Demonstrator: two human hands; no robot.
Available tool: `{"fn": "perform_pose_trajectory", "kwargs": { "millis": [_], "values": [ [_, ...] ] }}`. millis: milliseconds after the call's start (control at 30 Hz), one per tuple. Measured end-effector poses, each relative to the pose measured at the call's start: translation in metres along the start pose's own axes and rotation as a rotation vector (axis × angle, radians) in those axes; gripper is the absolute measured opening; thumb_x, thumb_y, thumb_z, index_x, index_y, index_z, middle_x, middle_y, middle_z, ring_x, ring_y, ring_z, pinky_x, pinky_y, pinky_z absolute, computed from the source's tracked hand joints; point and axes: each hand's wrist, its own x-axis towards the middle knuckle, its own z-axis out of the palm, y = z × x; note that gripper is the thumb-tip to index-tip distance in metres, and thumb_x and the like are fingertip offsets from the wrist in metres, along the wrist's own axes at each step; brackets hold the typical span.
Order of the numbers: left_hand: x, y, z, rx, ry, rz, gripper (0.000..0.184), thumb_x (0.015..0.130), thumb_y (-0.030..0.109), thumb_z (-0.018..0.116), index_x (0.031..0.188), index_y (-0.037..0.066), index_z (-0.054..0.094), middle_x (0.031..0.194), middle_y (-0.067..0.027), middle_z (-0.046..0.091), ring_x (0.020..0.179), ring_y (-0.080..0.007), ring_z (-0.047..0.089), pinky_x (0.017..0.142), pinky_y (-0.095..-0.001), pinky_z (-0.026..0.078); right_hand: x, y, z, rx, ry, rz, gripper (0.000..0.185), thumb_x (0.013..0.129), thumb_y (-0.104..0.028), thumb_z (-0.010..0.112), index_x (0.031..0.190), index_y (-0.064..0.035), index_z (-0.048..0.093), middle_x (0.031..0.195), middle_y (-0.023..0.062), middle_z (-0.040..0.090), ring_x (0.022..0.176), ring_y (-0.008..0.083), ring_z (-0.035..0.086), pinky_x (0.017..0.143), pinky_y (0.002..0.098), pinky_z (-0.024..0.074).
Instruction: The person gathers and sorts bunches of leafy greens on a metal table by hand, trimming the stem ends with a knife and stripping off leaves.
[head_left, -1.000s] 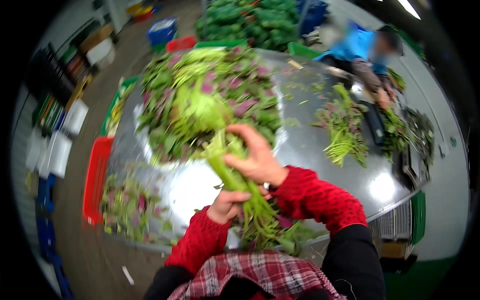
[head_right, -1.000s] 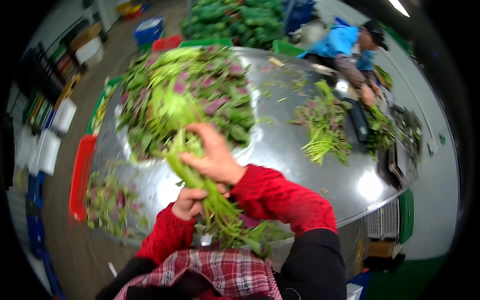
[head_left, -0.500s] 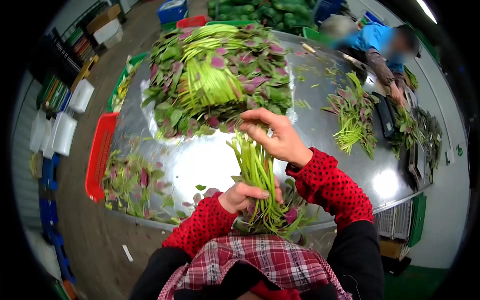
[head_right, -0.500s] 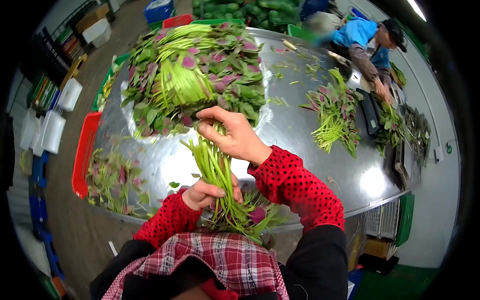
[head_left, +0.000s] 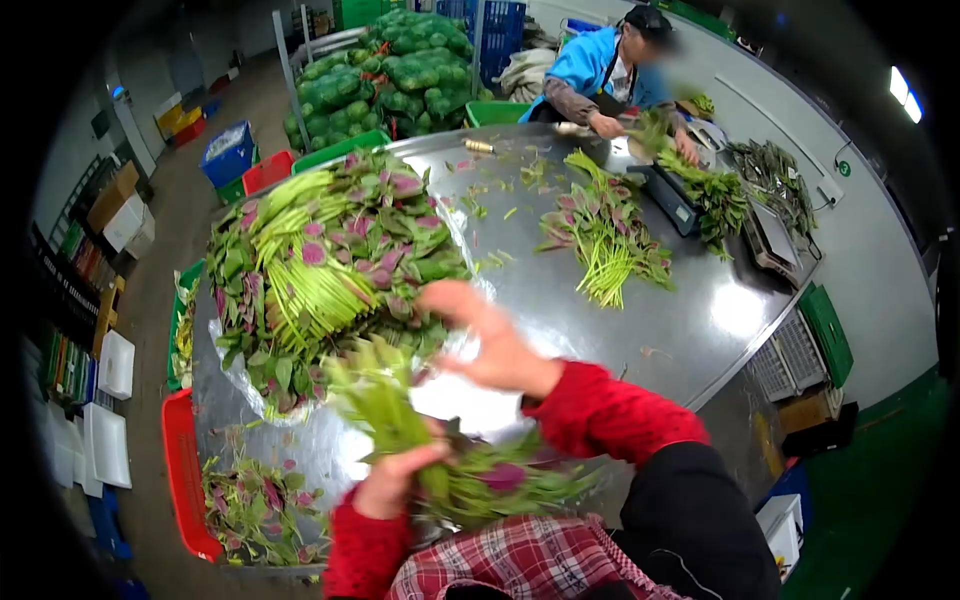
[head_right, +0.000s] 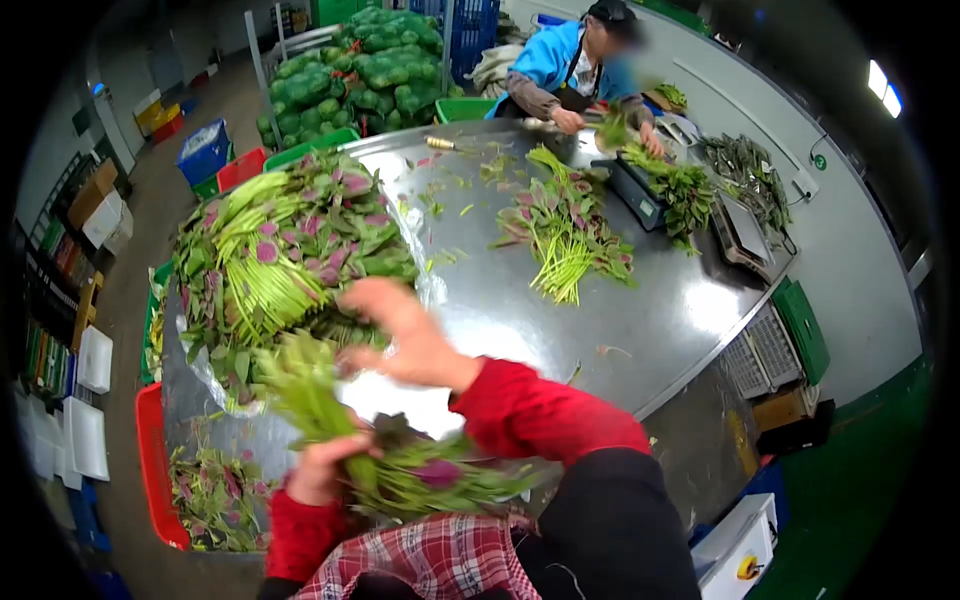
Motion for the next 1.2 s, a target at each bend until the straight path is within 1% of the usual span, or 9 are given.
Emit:
{"fn": "perform_pose_trajectory", "kwargs": {
  "millis": [100, 267, 367, 467, 533, 600, 767, 967, 1200],
  "values": [
    [-0.047, 0.069, -0.039, 0.576, 0.303, 0.332, 0.024, 0.073, 0.005, 0.069, 0.096, 0.003, 0.062, 0.089, -0.0042, 0.063, 0.077, -0.0180, 0.061, 0.071, -0.0306, 0.051, -0.081, 0.038, -0.066, -0.250, -0.101, 0.659, 0.055, 0.078, -0.039, 0.073, 0.115, 0.0001, 0.059, 0.110, 0.0192, 0.061, 0.097, 0.0317, 0.063, 0.084, 0.0407, 0.0509],
    [-0.015, 0.014, -0.144, 1.695, 0.487, 0.795, 0.023, 0.069, 0.013, 0.069, 0.091, 0.006, 0.065, 0.073, -0.0137, 0.064, 0.067, -0.0345, 0.062, 0.063, -0.0435, 0.049, -0.253, 0.055, -0.094, -0.837, -0.536, 0.976, 0.057, 0.067, -0.047, 0.076, 0.096, -0.0012, 0.060, 0.096, 0.0180, 0.063, 0.089, 0.0357, 0.063, 0.076, 0.0434, 0.0506],
    [0.022, -0.052, -0.165, 1.563, 0.503, -0.121, 0.032, 0.065, 0.030, 0.065, 0.094, 0.016, 0.069, 0.084, -0.0160, 0.067, 0.082, -0.0372, 0.064, 0.073, -0.0451, 0.050, -0.289, 0.053, -0.075, -0.883, -0.521, 1.103, 0.053, 0.070, -0.040, 0.076, 0.106, -0.0051, 0.058, 0.103, 0.0182, 0.062, 0.095, 0.0348, 0.061, 0.078, 0.0427, 0.0496],
    [0.034, -0.108, -0.175, 1.493, 0.439, 0.020, 0.035, 0.063, 0.032, 0.065, 0.093, 0.014, 0.068, 0.085, -0.0168, 0.067, 0.081, -0.0383, 0.063, 0.074, -0.0474, 0.050, -0.285, 0.064, -0.068, -0.879, -0.325, 1.007, 0.046, 0.074, -0.040, 0.073, 0.097, -0.0020, 0.062, 0.095, 0.0195, 0.065, 0.091, 0.0370, 0.062, 0.078, 0.0437, 0.0490],
    [0.042, -0.100, -0.163, 1.548, 0.423, -0.111, 0.033, 0.064, 0.033, 0.065, 0.089, 0.012, 0.067, 0.085, -0.0182, 0.066, 0.081, -0.0382, 0.063, 0.073, -0.0476, 0.050, -0.273, 0.082, -0.069, -0.807, -0.122, 1.339, 0.050, 0.075, -0.048, 0.069, 0.092, -0.0008, 0.066, 0.090, 0.0200, 0.067, 0.085, 0.0405, 0.064, 0.075, 0.0471, 0.0493],
    [0.051, -0.078, -0.149, 1.564, 0.329, -0.318, 0.034, 0.067, 0.033, 0.062, 0.092, 0.009, 0.068, 0.092, -0.0176, 0.068, 0.088, -0.0367, 0.064, 0.078, -0.0446, 0.051, -0.265, 0.095, -0.059, -0.921, -0.069, 1.323, 0.059, 0.075, -0.054, 0.066, 0.086, 0.0043, 0.067, 0.089, 0.0261, 0.066, 0.084, 0.0424, 0.063, 0.075, 0.0463, 0.0481],
    [0.055, -0.077, -0.160, 1.400, 0.398, -0.359, 0.045, 0.070, 0.032, 0.058, 0.108, 0.010, 0.065, 0.103, -0.0176, 0.067, 0.100, -0.0344, 0.062, 0.088, -0.0396, 0.048, -0.277, 0.109, -0.020, -0.361, 0.231, 1.043, 0.030, 0.070, -0.016, 0.072, 0.082, -0.0018, 0.049, 0.063, 0.0108, 0.050, 0.057, 0.0238, 0.045, 0.060, 0.0366, 0.0457],
    [0.060, -0.089, -0.158, 1.392, 0.447, -0.243, 0.040, 0.068, 0.029, 0.058, 0.101, 0.007, 0.067, 0.096, -0.0201, 0.067, 0.092, -0.0379, 0.063, 0.082, -0.0427, 0.049, -0.177, 0.040, 0.145, -0.344, -0.105, 0.419, 0.021, 0.089, -0.018, 0.056, 0.102, -0.0014, 0.054, 0.083, 0.0192, 0.061, 0.068, 0.0386, 0.060, 0.068, 0.0452, 0.0488],
    [0.059, -0.081, -0.132, 1.565, 0.434, -0.256, 0.026, 0.071, 0.024, 0.059, 0.082, 0.004, 0.070, 0.083, -0.0182, 0.068, 0.082, -0.0347, 0.066, 0.074, -0.0425, 0.052, -0.152, 0.045, 0.195, -0.466, -0.528, 0.456, 0.020, 0.087, -0.014, 0.052, 0.100, 0.0018, 0.051, 0.071, 0.0199, 0.060, 0.060, 0.0376, 0.062, 0.053, 0.0472, 0.0498]
  ]
}}
